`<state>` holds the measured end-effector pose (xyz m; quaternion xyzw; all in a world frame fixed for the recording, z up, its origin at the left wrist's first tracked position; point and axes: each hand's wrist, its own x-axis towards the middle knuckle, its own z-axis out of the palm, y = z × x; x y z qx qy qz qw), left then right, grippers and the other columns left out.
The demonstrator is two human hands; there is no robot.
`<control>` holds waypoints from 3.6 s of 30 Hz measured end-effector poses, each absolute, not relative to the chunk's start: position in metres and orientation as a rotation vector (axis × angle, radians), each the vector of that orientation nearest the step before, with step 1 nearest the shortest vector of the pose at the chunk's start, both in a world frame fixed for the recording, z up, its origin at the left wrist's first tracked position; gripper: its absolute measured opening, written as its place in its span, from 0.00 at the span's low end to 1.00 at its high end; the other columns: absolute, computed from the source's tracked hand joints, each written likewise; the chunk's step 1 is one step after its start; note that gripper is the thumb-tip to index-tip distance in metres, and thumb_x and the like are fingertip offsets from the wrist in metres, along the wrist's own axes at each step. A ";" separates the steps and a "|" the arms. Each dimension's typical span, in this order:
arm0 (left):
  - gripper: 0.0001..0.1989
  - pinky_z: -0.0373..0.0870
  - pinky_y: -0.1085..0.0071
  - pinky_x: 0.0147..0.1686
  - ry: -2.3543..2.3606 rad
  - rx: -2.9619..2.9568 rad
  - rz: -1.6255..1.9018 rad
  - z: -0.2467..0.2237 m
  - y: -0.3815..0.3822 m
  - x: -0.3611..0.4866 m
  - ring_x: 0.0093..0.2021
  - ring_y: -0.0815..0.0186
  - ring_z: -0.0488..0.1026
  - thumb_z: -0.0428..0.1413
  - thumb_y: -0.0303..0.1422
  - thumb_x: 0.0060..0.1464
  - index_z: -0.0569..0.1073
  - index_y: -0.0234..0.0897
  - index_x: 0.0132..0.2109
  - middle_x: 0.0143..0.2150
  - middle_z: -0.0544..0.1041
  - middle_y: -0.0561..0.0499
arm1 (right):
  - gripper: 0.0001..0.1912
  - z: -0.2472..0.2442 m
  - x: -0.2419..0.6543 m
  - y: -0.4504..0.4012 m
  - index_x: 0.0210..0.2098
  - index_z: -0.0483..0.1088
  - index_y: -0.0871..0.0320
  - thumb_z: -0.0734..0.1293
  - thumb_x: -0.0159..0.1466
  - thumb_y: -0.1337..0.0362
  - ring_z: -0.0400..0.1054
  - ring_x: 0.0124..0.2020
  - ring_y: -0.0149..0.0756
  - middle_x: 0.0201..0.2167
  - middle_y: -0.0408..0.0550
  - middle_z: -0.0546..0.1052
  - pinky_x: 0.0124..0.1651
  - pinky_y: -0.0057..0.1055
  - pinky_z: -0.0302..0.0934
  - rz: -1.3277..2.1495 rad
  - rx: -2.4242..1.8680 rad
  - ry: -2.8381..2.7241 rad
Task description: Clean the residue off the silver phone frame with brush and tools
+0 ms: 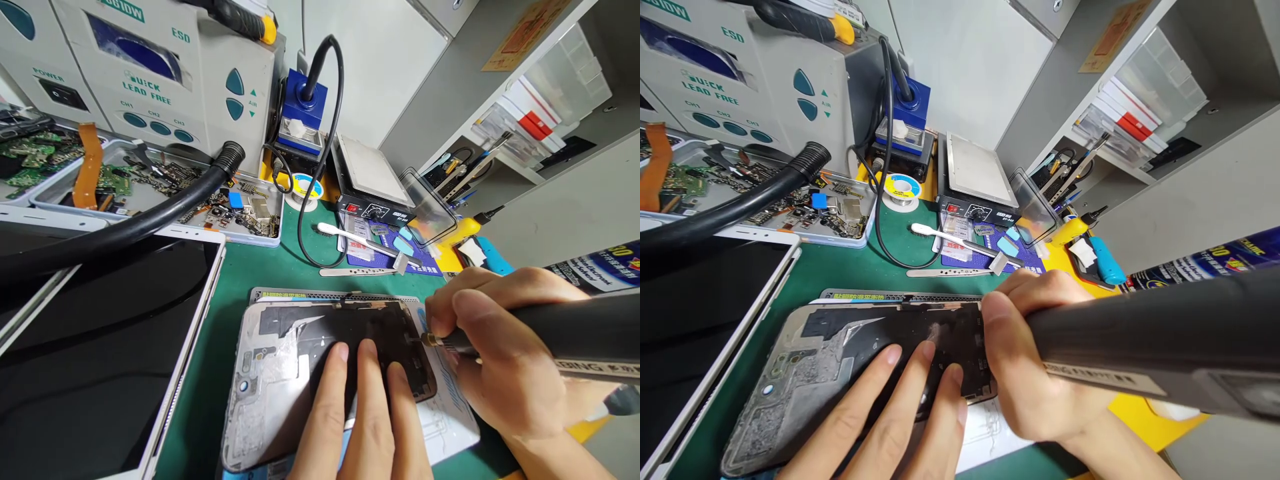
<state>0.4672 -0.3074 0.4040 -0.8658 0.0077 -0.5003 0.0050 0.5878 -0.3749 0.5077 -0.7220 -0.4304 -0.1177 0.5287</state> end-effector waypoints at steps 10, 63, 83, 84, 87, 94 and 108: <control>0.18 0.71 0.54 0.60 0.085 -2.688 -1.550 0.405 -0.303 0.465 0.53 0.51 0.79 0.56 0.40 0.61 0.78 0.30 0.49 0.43 0.84 0.47 | 0.16 0.506 0.590 -0.375 0.19 0.64 0.56 0.66 0.56 0.79 0.65 0.15 0.30 0.15 0.37 0.68 0.21 0.33 0.61 -0.238 -1.696 -0.990; 0.15 0.69 0.54 0.62 0.017 -2.717 -1.574 0.402 -0.309 0.471 0.54 0.52 0.78 0.53 0.36 0.62 0.77 0.29 0.48 0.42 0.84 0.50 | 0.15 0.504 0.591 -0.375 0.20 0.65 0.56 0.66 0.58 0.79 0.65 0.15 0.30 0.15 0.38 0.69 0.20 0.32 0.59 -0.288 -1.660 -0.990; 0.17 0.69 0.53 0.62 0.040 -2.706 -1.547 0.401 -0.307 0.465 0.54 0.53 0.78 0.55 0.39 0.63 0.76 0.29 0.49 0.43 0.84 0.49 | 0.15 0.503 0.589 -0.373 0.19 0.65 0.55 0.67 0.56 0.77 0.63 0.14 0.30 0.15 0.36 0.68 0.20 0.33 0.59 -0.243 -1.720 -0.968; 0.17 0.69 0.53 0.62 0.028 -2.708 -1.546 0.401 -0.307 0.465 0.54 0.53 0.78 0.55 0.39 0.63 0.76 0.29 0.49 0.42 0.84 0.49 | 0.15 0.504 0.589 -0.372 0.18 0.64 0.55 0.68 0.56 0.77 0.63 0.14 0.30 0.14 0.36 0.67 0.20 0.33 0.59 -0.243 -1.731 -0.977; 0.16 0.69 0.54 0.62 0.034 -2.710 -1.550 0.402 -0.306 0.467 0.54 0.53 0.78 0.56 0.39 0.62 0.77 0.30 0.48 0.43 0.83 0.50 | 0.16 0.503 0.590 -0.372 0.18 0.64 0.55 0.68 0.56 0.77 0.64 0.14 0.31 0.14 0.37 0.68 0.20 0.33 0.58 -0.343 -1.698 -0.926; 0.15 0.70 0.54 0.62 -0.014 -2.714 -1.602 0.401 -0.310 0.469 0.54 0.53 0.78 0.56 0.37 0.61 0.77 0.30 0.48 0.42 0.84 0.50 | 0.15 0.504 0.591 -0.372 0.19 0.67 0.56 0.69 0.55 0.79 0.64 0.15 0.31 0.15 0.38 0.67 0.20 0.34 0.59 -0.266 -1.658 -0.974; 0.14 0.71 0.55 0.61 -0.007 -2.693 -1.632 0.400 -0.308 0.470 0.54 0.52 0.79 0.54 0.35 0.62 0.77 0.29 0.48 0.41 0.84 0.48 | 0.15 0.503 0.589 -0.371 0.19 0.67 0.55 0.67 0.57 0.78 0.62 0.14 0.32 0.15 0.39 0.69 0.19 0.34 0.55 -0.213 -1.683 -0.903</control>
